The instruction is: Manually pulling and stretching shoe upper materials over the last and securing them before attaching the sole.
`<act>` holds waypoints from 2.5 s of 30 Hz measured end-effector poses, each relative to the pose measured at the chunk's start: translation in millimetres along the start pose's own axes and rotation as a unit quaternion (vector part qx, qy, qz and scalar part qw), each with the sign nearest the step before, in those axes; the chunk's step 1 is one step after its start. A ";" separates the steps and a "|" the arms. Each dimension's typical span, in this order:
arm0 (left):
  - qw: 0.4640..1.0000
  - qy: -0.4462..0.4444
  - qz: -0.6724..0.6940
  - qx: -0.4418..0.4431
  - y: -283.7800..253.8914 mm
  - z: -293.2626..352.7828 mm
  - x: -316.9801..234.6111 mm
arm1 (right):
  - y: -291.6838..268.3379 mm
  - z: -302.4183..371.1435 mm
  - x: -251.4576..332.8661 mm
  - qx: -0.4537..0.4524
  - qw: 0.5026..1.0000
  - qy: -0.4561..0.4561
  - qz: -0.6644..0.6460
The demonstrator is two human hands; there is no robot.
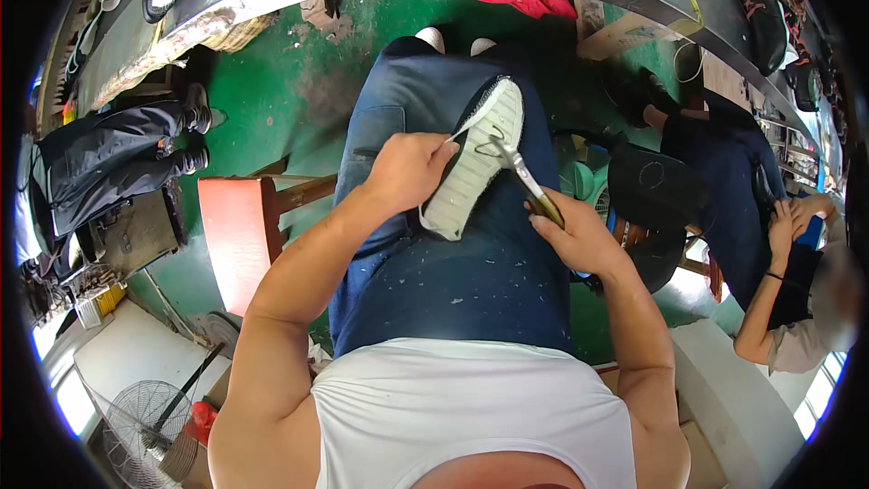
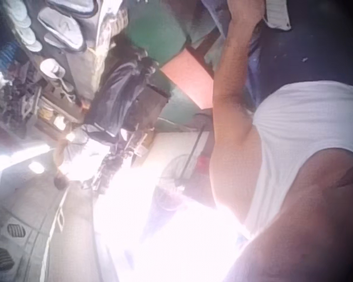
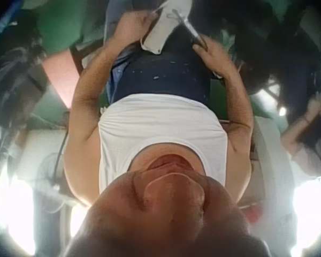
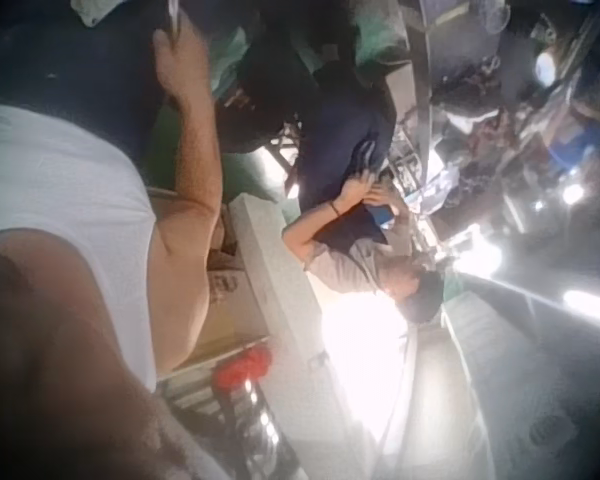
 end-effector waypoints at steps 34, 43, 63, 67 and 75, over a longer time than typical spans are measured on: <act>0.910 -0.230 0.346 -0.014 65.2 -32.9 33.4 | -25.0 -34.6 -9.0 -0.064 0.997 0.034 -0.038; 0.900 -0.293 0.313 0.078 66.9 -32.4 38.1 | -18.0 -21.8 -19.2 0.021 0.998 0.063 -0.001; 0.952 -0.100 0.227 0.177 67.4 10.1 32.8 | 43.4 27.0 -28.9 0.135 0.981 0.052 0.128; 0.935 -0.111 0.325 0.088 77.5 8.1 47.8 | 39.4 38.3 -13.5 0.050 0.984 0.022 0.168; 0.995 -0.059 0.081 0.008 75.1 20.1 28.7 | 15.4 10.5 9.1 -0.033 0.997 0.029 0.060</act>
Point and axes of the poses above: each hand's wrist, its own z-axis away from the middle knuckle, its own y-axis out of the palm, x = y × z, the point moved 10 cm from there along -z, towards the middle knuckle, and after that the axes turned 11 degrees about z, right-handed, at the moved point
